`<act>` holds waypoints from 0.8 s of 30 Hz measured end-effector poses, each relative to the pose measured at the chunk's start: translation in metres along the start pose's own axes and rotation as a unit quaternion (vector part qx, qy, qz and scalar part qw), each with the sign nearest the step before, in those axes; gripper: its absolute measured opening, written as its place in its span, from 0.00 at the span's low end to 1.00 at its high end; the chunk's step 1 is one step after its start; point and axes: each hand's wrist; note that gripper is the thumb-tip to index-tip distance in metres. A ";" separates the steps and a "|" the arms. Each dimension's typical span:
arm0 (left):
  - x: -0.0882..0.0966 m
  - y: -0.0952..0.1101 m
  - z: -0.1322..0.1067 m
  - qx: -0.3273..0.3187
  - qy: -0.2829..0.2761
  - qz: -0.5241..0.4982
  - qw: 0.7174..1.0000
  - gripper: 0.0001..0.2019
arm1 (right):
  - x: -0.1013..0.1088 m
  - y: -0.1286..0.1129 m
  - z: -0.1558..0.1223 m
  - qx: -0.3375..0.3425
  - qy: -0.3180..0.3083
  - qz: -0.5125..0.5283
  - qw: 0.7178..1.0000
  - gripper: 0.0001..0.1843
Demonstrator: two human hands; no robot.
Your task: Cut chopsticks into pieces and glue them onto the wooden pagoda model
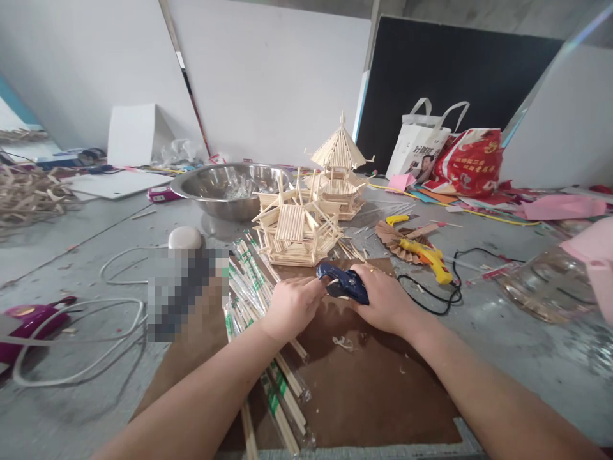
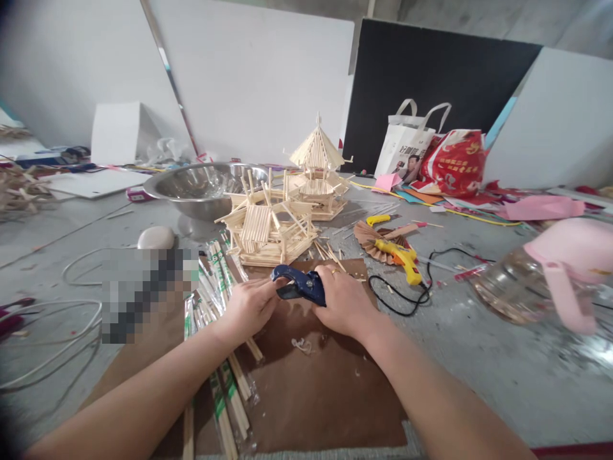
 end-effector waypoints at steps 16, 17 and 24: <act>0.000 -0.009 0.000 -0.063 0.040 0.008 0.997 0.13 | 0.001 0.000 0.000 0.032 -0.021 0.034 0.999 0.24; 0.000 -0.010 0.000 -0.068 0.042 0.015 0.997 0.13 | 0.002 0.000 0.000 0.033 -0.023 0.034 0.999 0.24; 0.003 -0.013 0.000 -0.086 0.038 -0.012 0.995 0.10 | 0.001 0.003 0.001 0.062 -0.019 0.040 0.997 0.25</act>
Point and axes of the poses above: each hand's wrist, its own z-axis towards the middle knuckle, its own x-axis out of the back of the hand, y = z × x, and after that the axes turned 10 degrees about -x, right-handed
